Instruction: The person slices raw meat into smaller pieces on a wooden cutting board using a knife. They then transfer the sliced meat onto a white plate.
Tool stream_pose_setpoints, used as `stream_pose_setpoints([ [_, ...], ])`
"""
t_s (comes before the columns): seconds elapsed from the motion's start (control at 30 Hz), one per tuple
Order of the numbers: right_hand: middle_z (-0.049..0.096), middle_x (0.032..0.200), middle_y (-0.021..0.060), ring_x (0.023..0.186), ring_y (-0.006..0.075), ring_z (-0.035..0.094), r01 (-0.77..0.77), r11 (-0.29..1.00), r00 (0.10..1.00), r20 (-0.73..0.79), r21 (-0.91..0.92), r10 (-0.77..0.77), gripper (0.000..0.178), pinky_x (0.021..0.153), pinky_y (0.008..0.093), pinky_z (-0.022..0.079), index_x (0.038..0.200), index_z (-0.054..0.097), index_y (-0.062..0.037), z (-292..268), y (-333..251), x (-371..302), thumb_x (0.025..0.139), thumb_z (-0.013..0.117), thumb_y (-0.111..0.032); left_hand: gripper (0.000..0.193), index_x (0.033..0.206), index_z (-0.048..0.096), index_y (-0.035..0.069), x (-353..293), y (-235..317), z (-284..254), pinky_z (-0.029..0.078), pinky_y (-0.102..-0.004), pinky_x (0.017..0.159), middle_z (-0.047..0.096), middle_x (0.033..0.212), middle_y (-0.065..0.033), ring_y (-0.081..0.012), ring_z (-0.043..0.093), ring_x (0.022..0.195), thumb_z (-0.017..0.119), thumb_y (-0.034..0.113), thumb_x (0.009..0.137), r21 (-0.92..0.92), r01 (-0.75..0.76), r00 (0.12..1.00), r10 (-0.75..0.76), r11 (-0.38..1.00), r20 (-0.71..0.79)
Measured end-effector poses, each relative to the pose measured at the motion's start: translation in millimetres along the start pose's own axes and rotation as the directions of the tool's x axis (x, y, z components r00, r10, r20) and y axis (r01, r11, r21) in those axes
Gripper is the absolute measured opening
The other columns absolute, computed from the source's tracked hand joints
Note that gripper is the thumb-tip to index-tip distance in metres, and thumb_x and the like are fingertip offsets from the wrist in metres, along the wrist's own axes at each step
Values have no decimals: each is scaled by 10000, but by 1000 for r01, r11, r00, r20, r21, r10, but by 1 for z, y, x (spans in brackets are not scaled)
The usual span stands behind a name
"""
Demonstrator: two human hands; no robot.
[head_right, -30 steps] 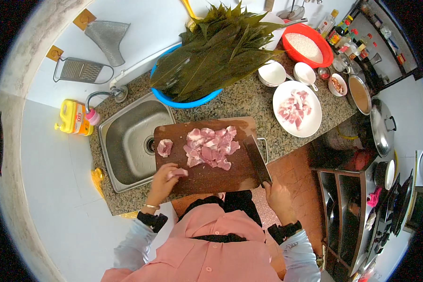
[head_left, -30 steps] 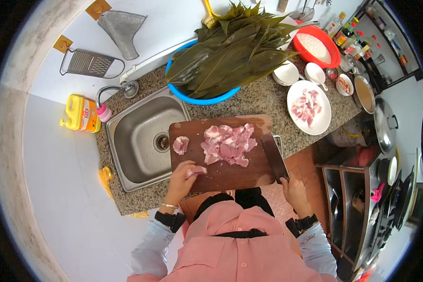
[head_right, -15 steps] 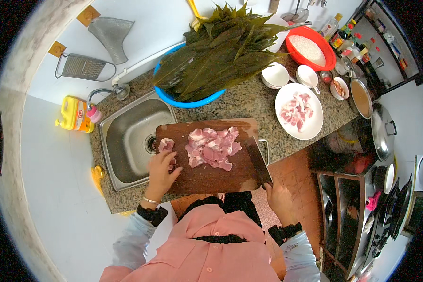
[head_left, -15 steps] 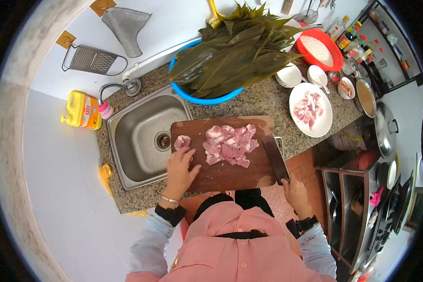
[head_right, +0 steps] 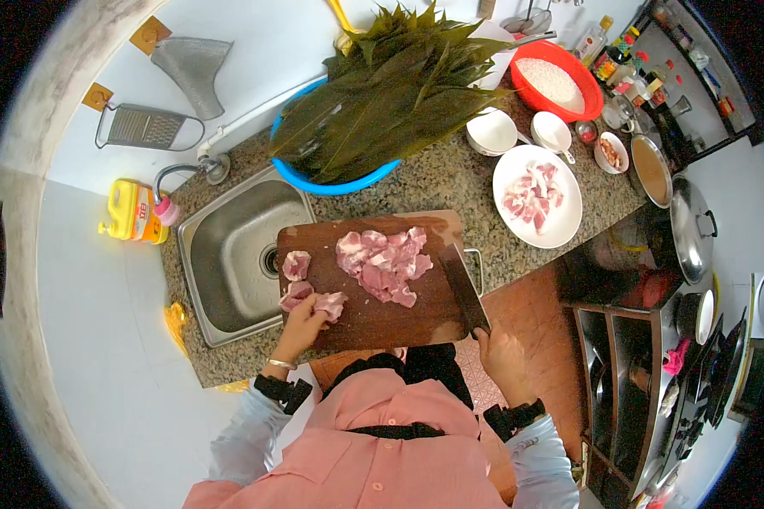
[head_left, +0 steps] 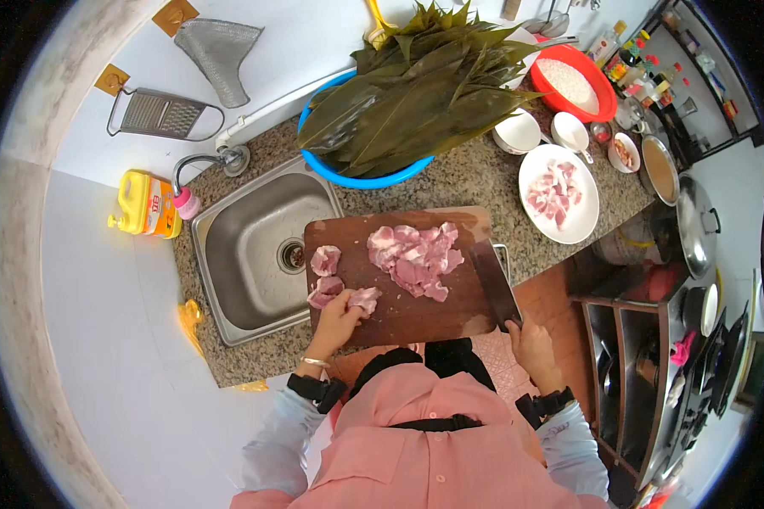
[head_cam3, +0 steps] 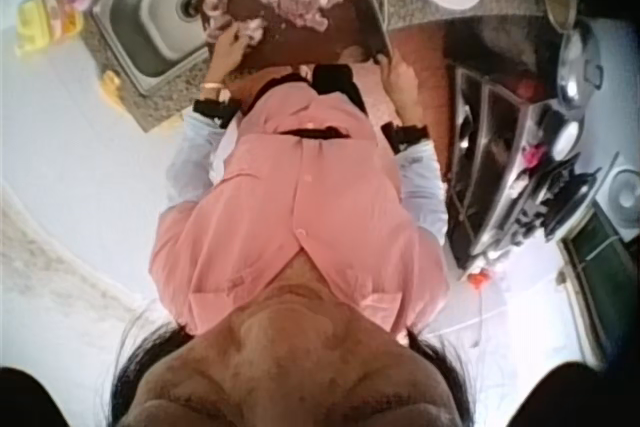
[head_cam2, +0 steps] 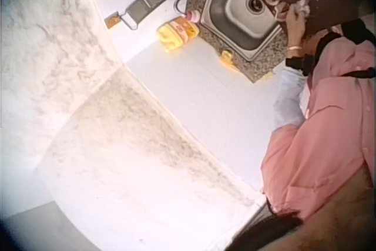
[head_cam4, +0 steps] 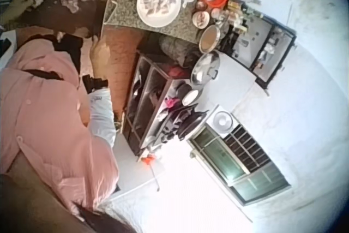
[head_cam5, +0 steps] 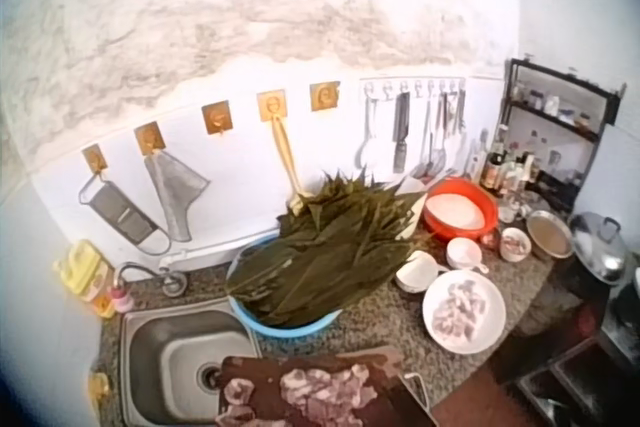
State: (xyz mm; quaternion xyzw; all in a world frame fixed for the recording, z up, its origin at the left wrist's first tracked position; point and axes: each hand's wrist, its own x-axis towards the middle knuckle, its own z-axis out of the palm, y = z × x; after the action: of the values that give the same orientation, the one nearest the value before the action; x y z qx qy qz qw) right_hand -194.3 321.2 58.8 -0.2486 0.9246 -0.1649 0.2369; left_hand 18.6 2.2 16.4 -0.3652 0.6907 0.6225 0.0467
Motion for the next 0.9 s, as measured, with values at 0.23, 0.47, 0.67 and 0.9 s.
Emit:
stream_pose_setpoints([
  [0.23,654,805,260,760,468,628,28,999,1000,-14,15,-28,293,659,550,499,1024,585,2,-2,0,2,918,582,-271,503,1389,404,45,-21,26,-26,532,-323,828,594,1247,-141,-249,636,1053,416,23,887,-537,139,990,-127,832,60],
  [0.47,650,820,260,761,468,620,21,1000,1000,-5,-3,-21,276,651,542,488,1041,577,13,1,2,1,920,575,-235,601,1468,325,77,-30,46,-32,507,-350,905,504,1353,-114,-237,580,1153,449,16,882,-513,99,988,-25,853,150],
  [0.67,646,810,268,752,474,615,36,999,999,-23,28,-36,270,641,543,484,1036,569,25,-5,-6,-1,919,580,-219,593,1467,334,98,-31,56,-34,497,-326,902,481,1377,-91,-206,584,1115,516,41,905,-592,120,987,-32,797,157],
  [0.9,656,800,258,758,470,627,16,1000,1000,-6,6,-16,285,677,561,496,1037,569,-18,0,0,0,930,564,-283,342,1286,535,53,-8,20,-23,487,-288,887,597,1129,-31,-120,579,995,545,118,950,-364,13,996,-43,931,-75],
])
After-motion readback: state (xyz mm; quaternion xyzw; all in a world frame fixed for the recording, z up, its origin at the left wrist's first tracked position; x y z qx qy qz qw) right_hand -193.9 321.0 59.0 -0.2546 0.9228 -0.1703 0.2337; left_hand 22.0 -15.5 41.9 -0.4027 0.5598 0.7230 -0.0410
